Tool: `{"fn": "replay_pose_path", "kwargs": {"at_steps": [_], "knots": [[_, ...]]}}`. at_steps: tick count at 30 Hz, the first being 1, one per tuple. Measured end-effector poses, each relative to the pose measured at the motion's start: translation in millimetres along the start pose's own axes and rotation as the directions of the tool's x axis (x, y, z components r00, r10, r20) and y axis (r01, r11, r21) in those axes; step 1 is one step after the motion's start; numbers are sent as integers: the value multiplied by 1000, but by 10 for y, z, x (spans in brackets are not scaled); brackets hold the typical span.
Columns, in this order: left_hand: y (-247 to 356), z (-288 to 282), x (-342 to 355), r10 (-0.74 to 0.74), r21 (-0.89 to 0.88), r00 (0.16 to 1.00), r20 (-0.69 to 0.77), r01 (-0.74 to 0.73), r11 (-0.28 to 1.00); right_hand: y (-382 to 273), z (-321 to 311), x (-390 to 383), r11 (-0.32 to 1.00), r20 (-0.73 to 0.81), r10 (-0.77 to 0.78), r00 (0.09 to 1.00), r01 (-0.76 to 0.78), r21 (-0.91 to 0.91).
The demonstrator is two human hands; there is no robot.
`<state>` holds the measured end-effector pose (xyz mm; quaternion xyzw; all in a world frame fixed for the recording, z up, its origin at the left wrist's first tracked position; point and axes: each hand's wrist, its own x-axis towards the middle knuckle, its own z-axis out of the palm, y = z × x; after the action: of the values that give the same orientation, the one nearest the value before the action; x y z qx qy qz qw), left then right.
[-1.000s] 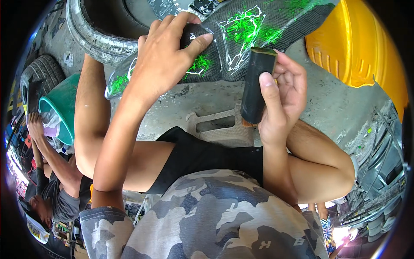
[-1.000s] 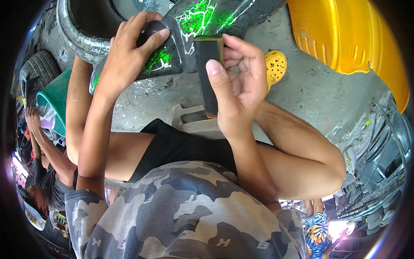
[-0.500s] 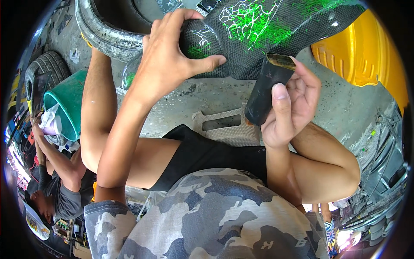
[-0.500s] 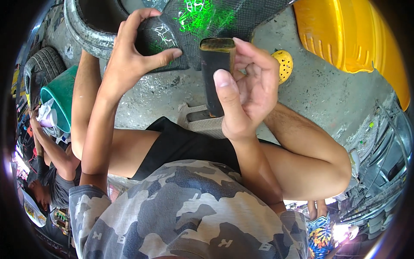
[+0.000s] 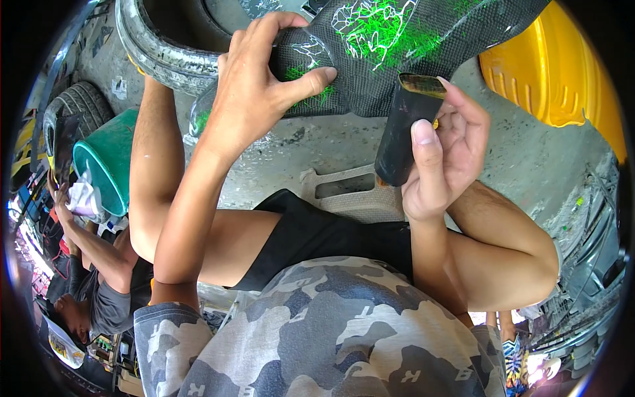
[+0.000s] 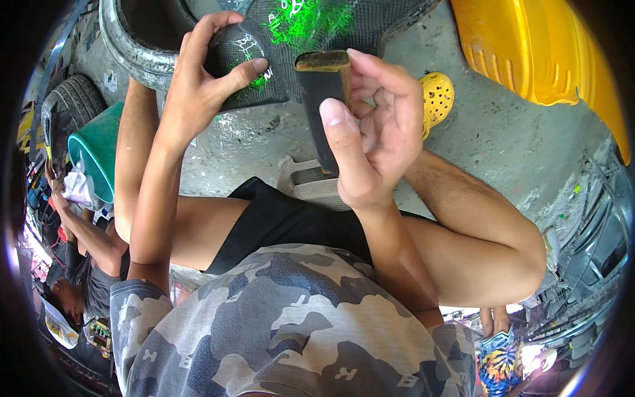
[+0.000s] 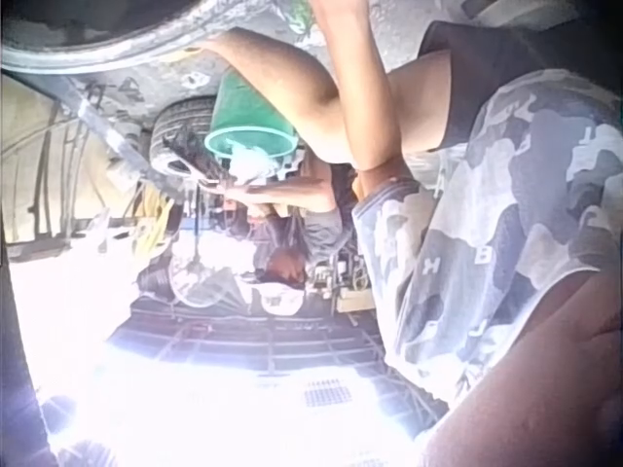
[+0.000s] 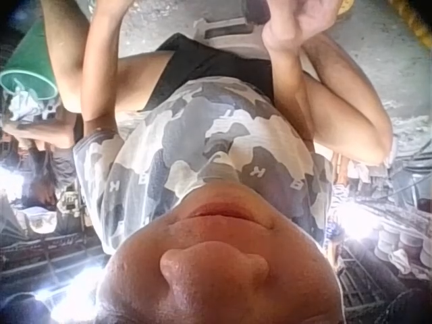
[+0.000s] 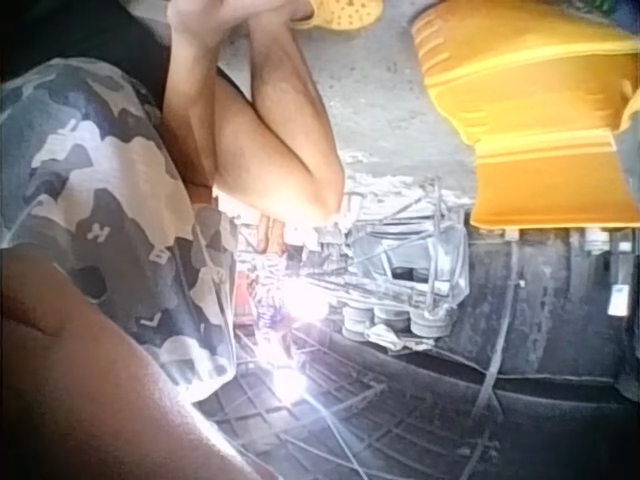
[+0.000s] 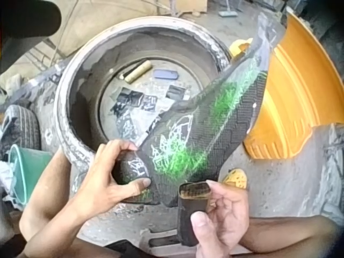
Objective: Cleaning and sanding a motorcycle fairing part with water and sandpaper.
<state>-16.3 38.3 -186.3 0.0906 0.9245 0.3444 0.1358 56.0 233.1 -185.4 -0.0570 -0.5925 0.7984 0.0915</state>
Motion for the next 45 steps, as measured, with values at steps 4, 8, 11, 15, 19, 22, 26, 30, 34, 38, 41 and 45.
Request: {"fn": "replay_pose_path", "kwargs": {"at_steps": [4, 8, 11, 15, 19, 22, 26, 30, 34, 38, 41, 45], "knots": [[-15, 16, 2, 17, -33, 1000, -5, -17, 999, 2, -9, 9, 1000, -7, 0, 1000, 0, 7], [14, 27, 0, 5, -25, 1000, -8, -6, 1000, -3, 7, 21, 1000, -17, -1, 1000, 1, 15], [39, 44, 12, -15, 31, 1000, -18, 15, 999, 1, -2, 15, 1000, -16, -3, 1000, 4, 18], [1, 90, 8, 9, 74, 996, -87, -2, 997, 0, -7, 8, 1000, 9, 5, 1000, -5, 14], [-9, 120, 10, 40, 104, 991, -129, -27, 994, 0, -1, 4, 1000, 1, -2, 1000, 2, 8], [45, 66, -2, 52, 153, 996, -74, -40, 987, 4, -5, 0, 1000, -16, 5, 1000, -5, 11], [20, 34, -24, 122, 188, 992, -32, -114, 976, 34, -26, 18, 1000, -21, -1, 1000, 1, 0], [-3, 57, -41, 194, 283, 981, -8, -184, 941, 32, -27, 35, 1000, -35, 23, 999, -23, 8], [1, 65, -36, 211, 302, 977, 36, -212, 929, 117, -43, 46, 999, -40, 36, 999, -37, -24], [82, 132, -99, 202, 387, 979, -1, -186, 903, 220, -92, 12, 998, -59, 49, 997, -52, -45], [118, 240, -198, 216, 474, 976, -30, -176, 862, 325, -162, -123, 985, -82, 139, 987, -147, -95], [221, 254, -223, 146, 567, 989, 13, -128, 813, 460, -209, -139, 975, -24, 98, 995, -100, -198]]}}
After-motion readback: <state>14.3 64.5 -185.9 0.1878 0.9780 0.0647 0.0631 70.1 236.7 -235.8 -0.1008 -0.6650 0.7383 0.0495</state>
